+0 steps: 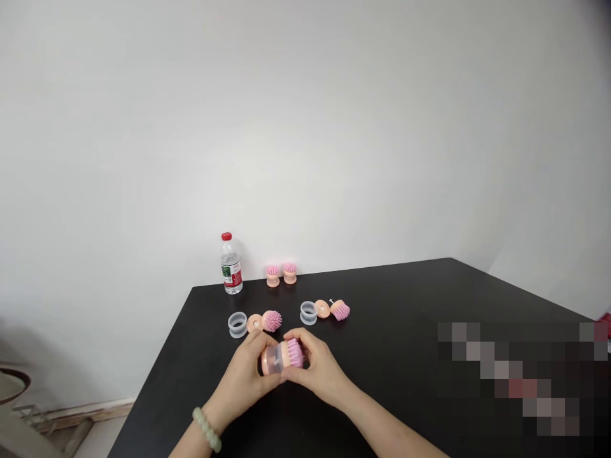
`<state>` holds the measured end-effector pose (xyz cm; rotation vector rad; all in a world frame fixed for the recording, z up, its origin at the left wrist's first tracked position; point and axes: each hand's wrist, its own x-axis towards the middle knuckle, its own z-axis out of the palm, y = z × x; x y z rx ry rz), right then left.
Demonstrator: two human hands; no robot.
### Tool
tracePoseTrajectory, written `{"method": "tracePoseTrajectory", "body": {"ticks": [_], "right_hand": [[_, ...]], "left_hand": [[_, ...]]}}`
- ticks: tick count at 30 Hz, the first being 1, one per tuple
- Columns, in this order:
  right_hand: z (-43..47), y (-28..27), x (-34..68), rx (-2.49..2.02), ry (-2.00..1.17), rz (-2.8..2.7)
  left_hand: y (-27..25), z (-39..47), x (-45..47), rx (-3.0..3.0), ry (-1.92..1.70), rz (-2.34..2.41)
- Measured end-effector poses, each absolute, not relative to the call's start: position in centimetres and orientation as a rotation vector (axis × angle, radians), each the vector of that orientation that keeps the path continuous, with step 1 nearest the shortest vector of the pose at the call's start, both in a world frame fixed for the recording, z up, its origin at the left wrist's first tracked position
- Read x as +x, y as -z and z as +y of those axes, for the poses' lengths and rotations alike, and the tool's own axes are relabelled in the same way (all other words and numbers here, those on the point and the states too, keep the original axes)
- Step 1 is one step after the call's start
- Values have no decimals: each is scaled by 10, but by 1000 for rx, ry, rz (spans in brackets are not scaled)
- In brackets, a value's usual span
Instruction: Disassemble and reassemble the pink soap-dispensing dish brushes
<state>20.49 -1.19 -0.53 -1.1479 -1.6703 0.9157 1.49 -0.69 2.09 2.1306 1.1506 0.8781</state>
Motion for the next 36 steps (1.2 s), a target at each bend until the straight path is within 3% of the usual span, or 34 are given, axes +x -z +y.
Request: {"method": "tracePoseTrajectory", "body": {"ticks": [6, 16, 24, 36], "right_hand": [[-22, 1, 203, -980, -779, -1888], [-37, -11, 199, -443, -401, -2122], [-16, -10, 219, -1043, -740, -2068], [-2, -32, 287, -1371, -774, -2295]], "left_hand": [[-19, 4, -7, 1594, -645, 872], [-10, 9, -35, 1352, -329, 642], [-19, 10, -51, 1338, -549, 469], [-17, 10, -40, 1378, -538, 394]]}}
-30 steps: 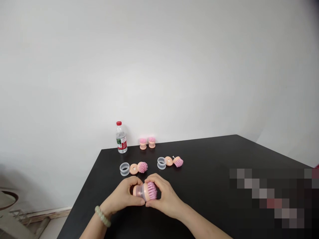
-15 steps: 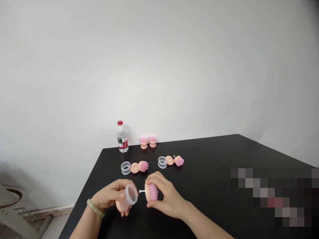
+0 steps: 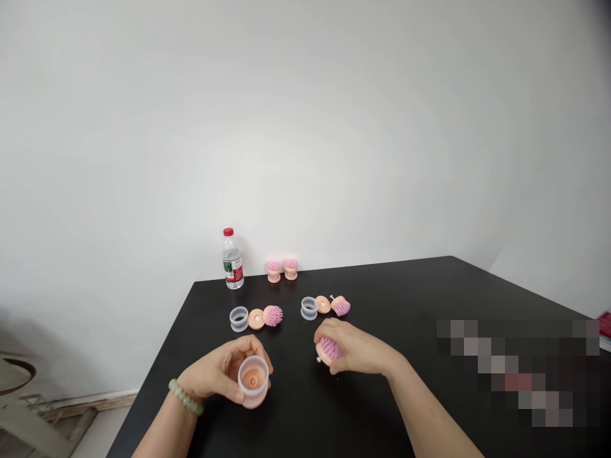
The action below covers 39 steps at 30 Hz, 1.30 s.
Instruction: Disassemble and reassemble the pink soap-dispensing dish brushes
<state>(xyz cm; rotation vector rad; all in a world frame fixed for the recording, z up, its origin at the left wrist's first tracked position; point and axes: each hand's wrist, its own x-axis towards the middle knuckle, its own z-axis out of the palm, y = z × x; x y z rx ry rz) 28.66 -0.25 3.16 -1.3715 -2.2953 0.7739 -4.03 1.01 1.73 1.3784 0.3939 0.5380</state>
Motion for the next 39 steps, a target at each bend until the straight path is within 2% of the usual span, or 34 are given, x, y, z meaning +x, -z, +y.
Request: {"method": "tracePoseTrajectory", "body": {"ticks": [6, 16, 24, 28, 34, 39], "right_hand": [[6, -31, 327, -1805, -680, -2187], [15, -18, 342, -1925, -704, -2152], [10, -29, 336, -1735, -627, -2124], [2, -42, 306, -1390, -451, -2098], [-12, -27, 243, -1015, -685, -2078], [-17, -12, 222, -971, -547, -2102]], "left_hand": [[-19, 7, -27, 1382, -564, 412], [-25, 5, -20, 1390, -570, 442], [-17, 4, -8, 1383, -680, 559], [-22, -2, 2, 1412, -748, 547], [-15, -7, 17, 1402, -975, 632], [-8, -9, 22, 1496, -1009, 761]]}}
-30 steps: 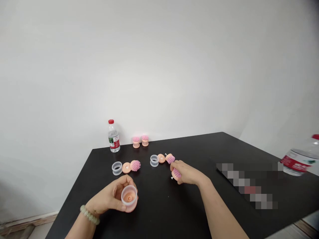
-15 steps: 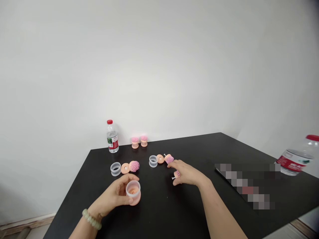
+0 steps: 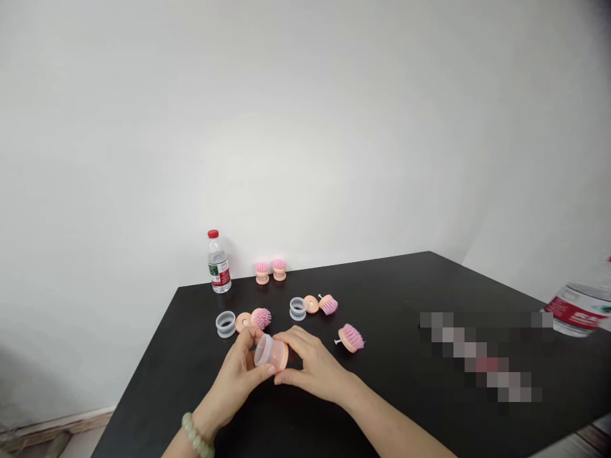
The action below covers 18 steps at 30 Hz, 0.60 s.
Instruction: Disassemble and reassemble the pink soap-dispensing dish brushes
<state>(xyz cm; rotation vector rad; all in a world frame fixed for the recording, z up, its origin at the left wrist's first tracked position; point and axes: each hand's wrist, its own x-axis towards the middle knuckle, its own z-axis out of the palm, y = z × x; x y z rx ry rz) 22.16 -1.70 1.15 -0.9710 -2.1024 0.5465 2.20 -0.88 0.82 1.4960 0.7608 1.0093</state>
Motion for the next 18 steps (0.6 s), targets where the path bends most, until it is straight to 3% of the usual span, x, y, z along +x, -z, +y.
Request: {"method": "tracePoseTrajectory", "body": {"ticks": [11, 18], "right_hand": [[-17, -3, 216, -924, -401, -2015], [-16, 5, 216, -742, -14, -2070]], "left_hand": [[-20, -17, 23, 1844, -988, 991], [-11, -20, 29, 1740, -985, 1029]]}}
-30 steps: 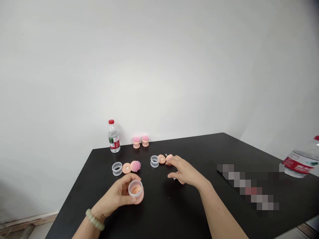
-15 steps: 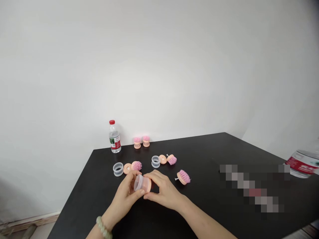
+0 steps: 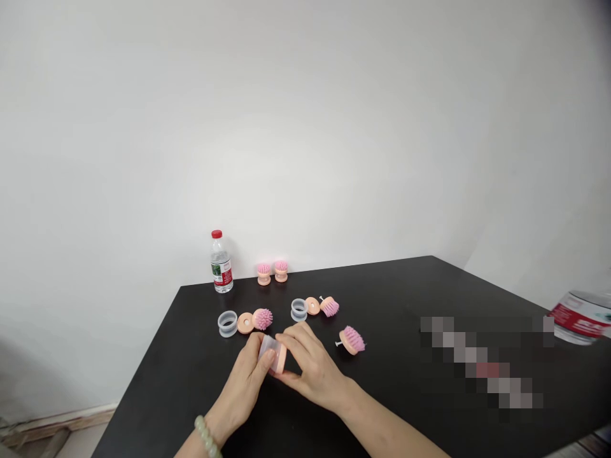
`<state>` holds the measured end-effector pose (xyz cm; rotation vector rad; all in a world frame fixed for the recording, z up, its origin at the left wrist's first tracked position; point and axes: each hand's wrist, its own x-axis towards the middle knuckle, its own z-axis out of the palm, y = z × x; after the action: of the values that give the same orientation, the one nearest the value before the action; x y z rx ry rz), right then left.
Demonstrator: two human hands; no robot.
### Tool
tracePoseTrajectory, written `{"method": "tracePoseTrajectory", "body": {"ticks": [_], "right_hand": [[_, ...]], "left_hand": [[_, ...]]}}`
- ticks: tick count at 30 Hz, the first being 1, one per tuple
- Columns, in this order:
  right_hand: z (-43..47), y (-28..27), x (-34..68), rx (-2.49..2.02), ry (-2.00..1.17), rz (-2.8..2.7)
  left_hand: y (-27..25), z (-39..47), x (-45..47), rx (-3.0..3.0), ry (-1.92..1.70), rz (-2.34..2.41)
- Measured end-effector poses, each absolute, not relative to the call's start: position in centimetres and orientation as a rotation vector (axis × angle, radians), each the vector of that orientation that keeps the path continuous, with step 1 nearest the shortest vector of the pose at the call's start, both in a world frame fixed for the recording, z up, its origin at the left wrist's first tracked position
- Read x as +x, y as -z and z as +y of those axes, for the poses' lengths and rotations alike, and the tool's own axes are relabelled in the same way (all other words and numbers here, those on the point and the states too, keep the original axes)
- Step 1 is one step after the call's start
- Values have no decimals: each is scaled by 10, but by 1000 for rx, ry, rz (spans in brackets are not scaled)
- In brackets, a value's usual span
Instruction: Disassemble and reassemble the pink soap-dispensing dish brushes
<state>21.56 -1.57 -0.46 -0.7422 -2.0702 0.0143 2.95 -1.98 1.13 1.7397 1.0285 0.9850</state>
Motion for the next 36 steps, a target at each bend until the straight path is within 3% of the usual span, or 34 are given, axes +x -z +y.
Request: {"method": "tracePoseTrajectory", "body": {"ticks": [3, 9, 14, 21, 26, 36], "right_hand": [[-16, 6, 216, -784, -106, -2100], [-9, 9, 215, -945, -772, -1862], [-9, 4, 214, -946, -1011, -1715], [-17, -4, 212, -949, -626, -1895], [-13, -9, 224, -974, -573, -1990], [-6, -43, 294, -1440, -438, -2174]], "left_hand": [[-7, -16, 32, 1566, -985, 959], [-8, -12, 29, 1551, -1045, 1031], [-11, -13, 30, 1646, -1034, 1042], [1, -9, 30, 1589, -1009, 1126], [-1, -7, 28, 1567, -1013, 1127], [5, -7, 30, 1759, -982, 1124]]}}
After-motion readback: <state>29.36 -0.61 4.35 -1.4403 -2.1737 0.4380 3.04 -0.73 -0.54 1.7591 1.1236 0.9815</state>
